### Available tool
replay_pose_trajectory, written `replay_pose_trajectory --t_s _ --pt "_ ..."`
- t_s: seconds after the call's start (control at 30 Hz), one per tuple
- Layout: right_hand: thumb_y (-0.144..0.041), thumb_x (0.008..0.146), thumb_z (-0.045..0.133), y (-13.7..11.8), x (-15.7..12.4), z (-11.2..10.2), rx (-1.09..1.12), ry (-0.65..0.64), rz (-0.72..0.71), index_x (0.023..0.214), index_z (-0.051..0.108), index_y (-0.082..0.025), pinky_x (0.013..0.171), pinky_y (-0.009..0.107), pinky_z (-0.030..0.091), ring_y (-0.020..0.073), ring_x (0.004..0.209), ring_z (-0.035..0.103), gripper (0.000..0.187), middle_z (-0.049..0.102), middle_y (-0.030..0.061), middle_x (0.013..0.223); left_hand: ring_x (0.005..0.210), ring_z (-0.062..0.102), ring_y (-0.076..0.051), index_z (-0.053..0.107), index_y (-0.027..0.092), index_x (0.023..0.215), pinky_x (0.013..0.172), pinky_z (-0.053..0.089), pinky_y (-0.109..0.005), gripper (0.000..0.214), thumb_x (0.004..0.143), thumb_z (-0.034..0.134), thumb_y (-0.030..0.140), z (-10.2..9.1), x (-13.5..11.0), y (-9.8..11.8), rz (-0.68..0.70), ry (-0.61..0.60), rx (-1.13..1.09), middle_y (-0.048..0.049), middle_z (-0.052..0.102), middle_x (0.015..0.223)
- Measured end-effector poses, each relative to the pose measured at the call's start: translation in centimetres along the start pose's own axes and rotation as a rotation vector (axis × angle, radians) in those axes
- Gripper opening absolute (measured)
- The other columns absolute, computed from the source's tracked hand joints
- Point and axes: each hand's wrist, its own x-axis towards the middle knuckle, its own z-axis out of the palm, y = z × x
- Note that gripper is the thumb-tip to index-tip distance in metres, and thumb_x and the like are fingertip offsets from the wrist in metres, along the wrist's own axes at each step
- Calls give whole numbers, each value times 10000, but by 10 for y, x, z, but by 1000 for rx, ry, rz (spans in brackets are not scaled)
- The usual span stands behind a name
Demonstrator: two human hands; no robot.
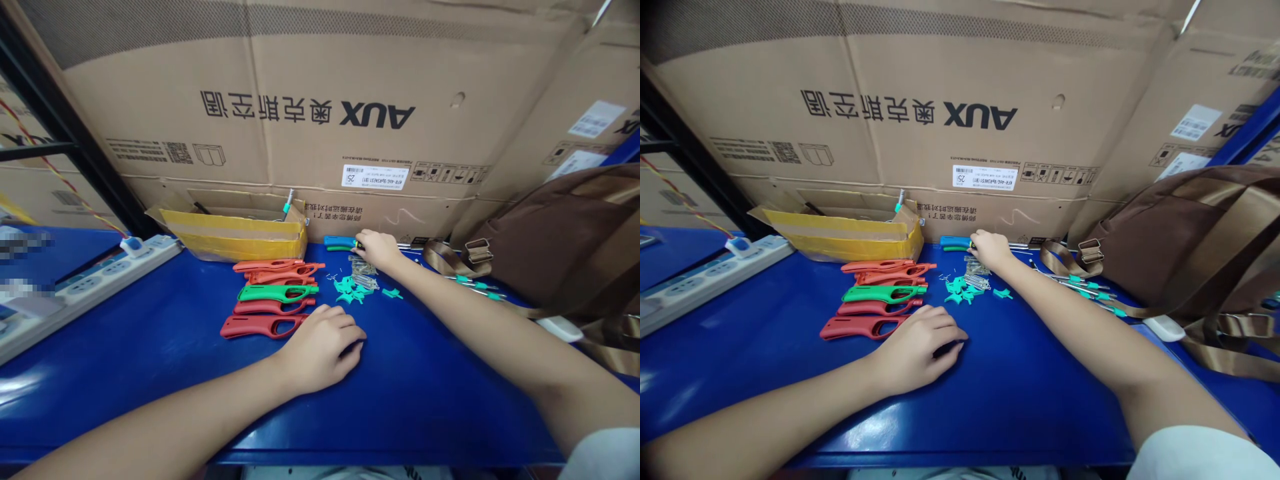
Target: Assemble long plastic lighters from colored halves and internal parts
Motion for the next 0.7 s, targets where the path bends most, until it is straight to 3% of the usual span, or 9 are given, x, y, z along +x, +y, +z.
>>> replay_pose_trajectory --t_s 0.17,0.27,0.37,0.43,0.57,0.7 --pt "-456 1001 529 -3 -14 -12 97 78 12 1108 622 -166 740 327 472 287 998 679 323 667 141 1172 879 637 -225 717 192 1012 779 446 -386 219 987 500 219 -3 1 0 -50 -11 140 -38 729 922" --pt "-405 1008 493 -7 -38 -21 185 119 -21 1134 545 -170 798 320 482 261 1014 661 272 668 117 1120 849 649 -244 686 170 976 767 491 -398 210 957 478 170 -11 3 3 -193 -18 266 -64 713 913" --pt "-319 935 564 -6 -71 -22 250 112 -72 1119 499 -189 830 306 492 235 991 651 234 647 99 1118 846 667 -265 661 167 960 745 525 -409 193 910 478 133 -23 4 8 -270 -63 356 -79 704 915" --pt "-262 902 561 1 -93 -16 310 94 -82 1107 489 -186 843 342 503 252 975 644 231 620 118 1126 906 674 -293 655 168 968 767 544 -431 203 868 487 112 -32 4 10 -298 -103 405 -93 701 956" --pt "-183 868 542 26 -120 -1 365 37 -62 1095 514 -185 923 415 507 290 1040 633 229 599 130 1120 973 678 -341 658 148 1007 784 558 -453 272 765 554 82 -46 2 8 -330 -315 456 -125 704 1023" --pt "-228 901 546 53 -127 6 311 37 27 1132 573 -188 943 445 521 308 1067 635 237 605 141 1158 949 688 -295 662 183 990 785 544 -404 240 777 564 133 -52 2 -3 -276 -329 368 -94 703 1025"
